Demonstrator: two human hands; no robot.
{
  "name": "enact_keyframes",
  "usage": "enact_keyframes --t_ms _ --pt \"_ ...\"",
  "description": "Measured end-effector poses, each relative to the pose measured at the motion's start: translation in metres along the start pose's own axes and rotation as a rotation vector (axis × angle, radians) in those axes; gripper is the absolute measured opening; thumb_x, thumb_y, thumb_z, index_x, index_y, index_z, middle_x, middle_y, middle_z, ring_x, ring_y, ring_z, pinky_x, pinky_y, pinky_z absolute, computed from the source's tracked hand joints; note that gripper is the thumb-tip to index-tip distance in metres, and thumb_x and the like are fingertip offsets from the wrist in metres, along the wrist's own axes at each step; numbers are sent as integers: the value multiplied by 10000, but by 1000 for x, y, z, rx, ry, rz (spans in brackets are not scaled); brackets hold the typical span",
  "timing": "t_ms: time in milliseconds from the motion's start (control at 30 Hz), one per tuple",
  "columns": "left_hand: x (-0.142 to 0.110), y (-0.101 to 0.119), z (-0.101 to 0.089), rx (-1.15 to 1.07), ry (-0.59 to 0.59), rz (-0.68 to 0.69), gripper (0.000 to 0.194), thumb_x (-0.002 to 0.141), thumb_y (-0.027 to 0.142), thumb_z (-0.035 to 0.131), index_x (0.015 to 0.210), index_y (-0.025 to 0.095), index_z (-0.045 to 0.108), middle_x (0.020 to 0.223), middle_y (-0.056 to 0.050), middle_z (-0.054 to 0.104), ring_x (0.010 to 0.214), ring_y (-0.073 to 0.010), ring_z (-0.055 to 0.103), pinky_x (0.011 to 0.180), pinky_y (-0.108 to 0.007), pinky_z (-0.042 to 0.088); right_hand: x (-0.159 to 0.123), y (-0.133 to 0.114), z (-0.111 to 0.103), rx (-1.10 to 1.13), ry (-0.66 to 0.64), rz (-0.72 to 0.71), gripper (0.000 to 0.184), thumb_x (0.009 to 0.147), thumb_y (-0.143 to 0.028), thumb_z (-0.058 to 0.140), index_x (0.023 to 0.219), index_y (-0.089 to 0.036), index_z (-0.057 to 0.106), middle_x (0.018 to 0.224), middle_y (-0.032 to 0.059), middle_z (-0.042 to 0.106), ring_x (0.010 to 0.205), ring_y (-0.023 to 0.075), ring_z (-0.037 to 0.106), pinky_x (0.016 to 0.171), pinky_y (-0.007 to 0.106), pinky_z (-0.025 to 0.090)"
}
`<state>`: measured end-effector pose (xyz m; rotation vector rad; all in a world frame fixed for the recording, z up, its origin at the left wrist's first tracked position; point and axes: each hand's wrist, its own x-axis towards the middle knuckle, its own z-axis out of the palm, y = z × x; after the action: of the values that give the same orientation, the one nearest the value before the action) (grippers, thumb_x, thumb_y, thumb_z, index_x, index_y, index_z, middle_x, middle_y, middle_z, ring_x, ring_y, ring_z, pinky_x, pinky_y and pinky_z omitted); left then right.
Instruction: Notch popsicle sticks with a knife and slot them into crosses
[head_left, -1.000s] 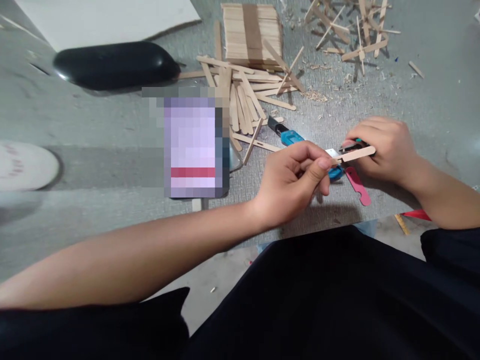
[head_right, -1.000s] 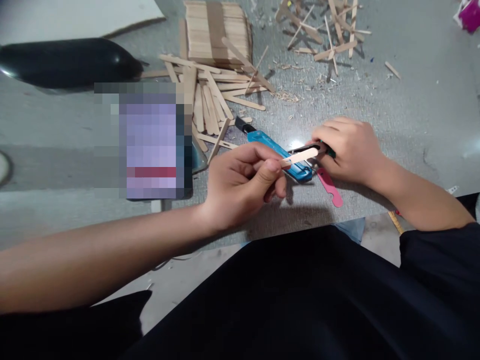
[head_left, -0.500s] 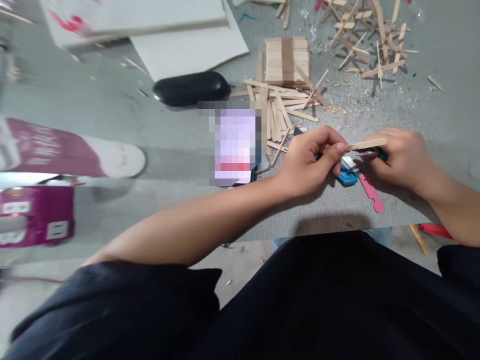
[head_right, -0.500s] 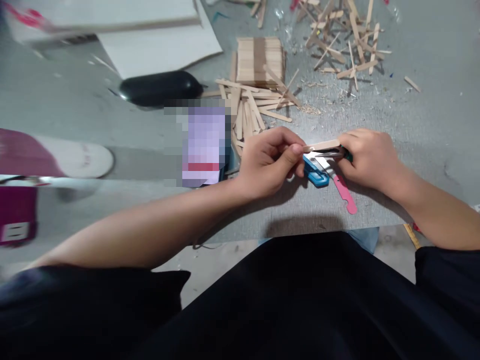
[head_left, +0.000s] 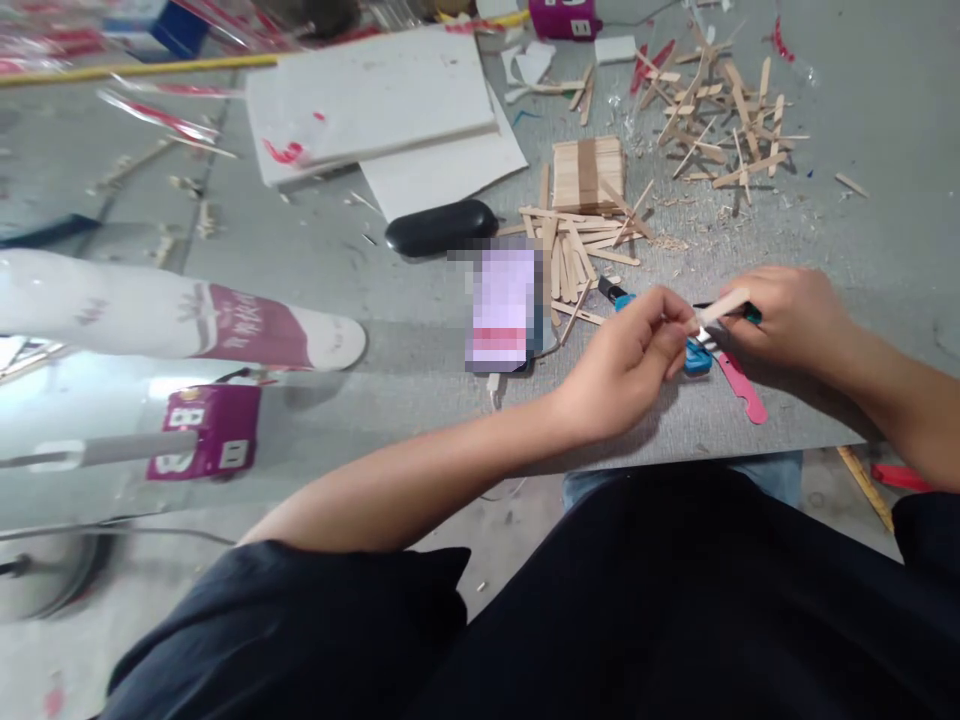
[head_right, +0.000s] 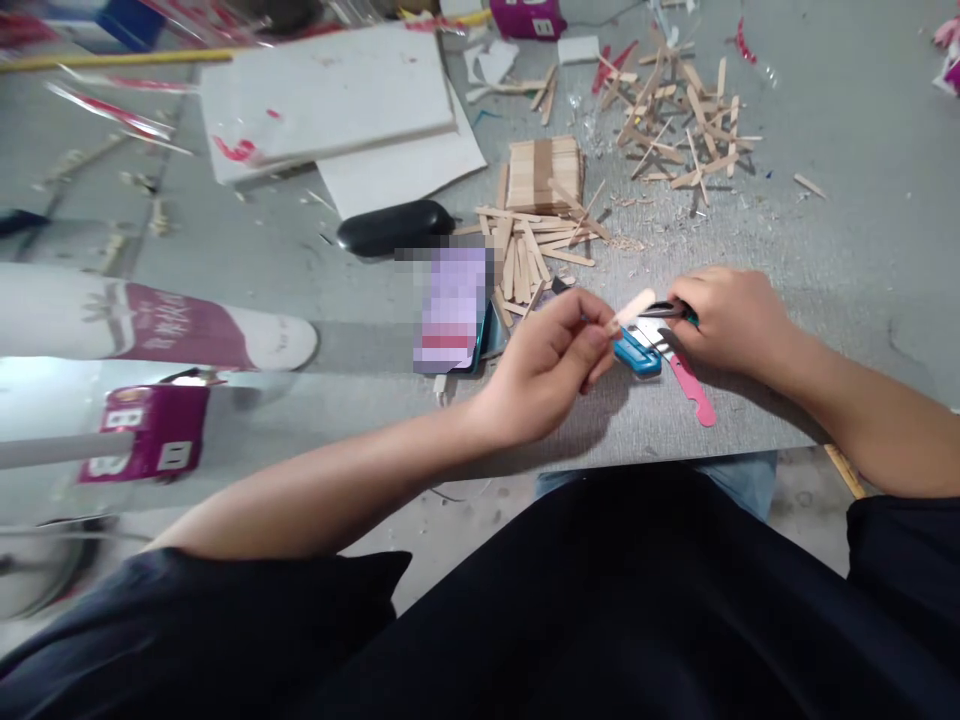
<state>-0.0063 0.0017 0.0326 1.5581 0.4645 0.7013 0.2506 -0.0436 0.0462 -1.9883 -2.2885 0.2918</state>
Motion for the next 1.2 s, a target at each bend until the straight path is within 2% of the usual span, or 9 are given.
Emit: enact_keyframes --t_ms 100,167,200,333,467,567,667,1067,1200 --pt "-27 1 10 29 -100 -11 234 1219 435 529 1085 245 552 766 39 597 610 -116 506 577 -265 424 -3 -3 2 31 8 -73 205 940 -325 635 993 -244 815 1027 119 881 951 330 768 749 414 439" --pt "-38 -9 14 35 -183 4 240 1226 447 518 1109 240 550 749 47 605 572 -107 497 549 -254 421 -5 -4 4 46 5 -106 201 939 -315 638 1006 -242 813 1035 115 883 948 316 766 753 403 423" --pt "-40 -15 14 24 -177 44 249 1226 451 527 1102 237 554 725 54 600 544 -100 490 528 -247 409 -6 -4 5 45 4 -114 204 946 -318 635 1010 -241 812 1039 115 885 945 311 764 751 399 413" --pt "-38 -40 13 -63 -43 162 266 1206 456 626 1074 228 592 676 60 623 507 -88 537 501 -220 429 -8 -4 7 35 -9 -126 246 992 -342 598 1033 -237 817 1073 116 896 938 292 761 752 396 410" --pt "-31 -51 12 -162 106 112 309 1201 521 648 1085 246 569 667 70 637 497 -90 571 508 -214 485 -9 -4 6 18 -20 -103 262 992 -375 604 1046 -249 828 1078 109 902 941 292 765 732 392 402" --pt "-31 -52 11 -218 108 56 332 1193 540 666 1076 250 554 657 77 632 499 -88 561 518 -215 497 -11 -5 6 -2 -16 -89 273 993 -375 592 1046 -248 828 1078 113 904 944 302 774 725 398 394" --pt "-32 -51 11 -248 44 60 308 1203 514 656 1088 245 561 674 74 640 517 -86 570 539 -212 514 -13 -8 6 9 -15 -82 309 1008 -386 561 1053 -241 830 1092 116 905 949 310 787 730 409 402" --pt "-32 -45 6 -294 -56 -4 318 1202 511 668 1080 242 552 649 67 652 490 -80 570 500 -191 449 -12 -23 -2 17 -80 -51 370 1038 -419 520 1080 -247 844 1094 119 889 978 308 767 731 414 384" --pt "-30 -42 7 -340 -27 -54 371 1189 561 682 1049 247 541 636 64 674 471 -71 561 487 -173 437 -13 -19 1 14 -41 -87 360 1021 -416 527 1074 -232 832 1071 122 882 953 307 763 712 412 369"
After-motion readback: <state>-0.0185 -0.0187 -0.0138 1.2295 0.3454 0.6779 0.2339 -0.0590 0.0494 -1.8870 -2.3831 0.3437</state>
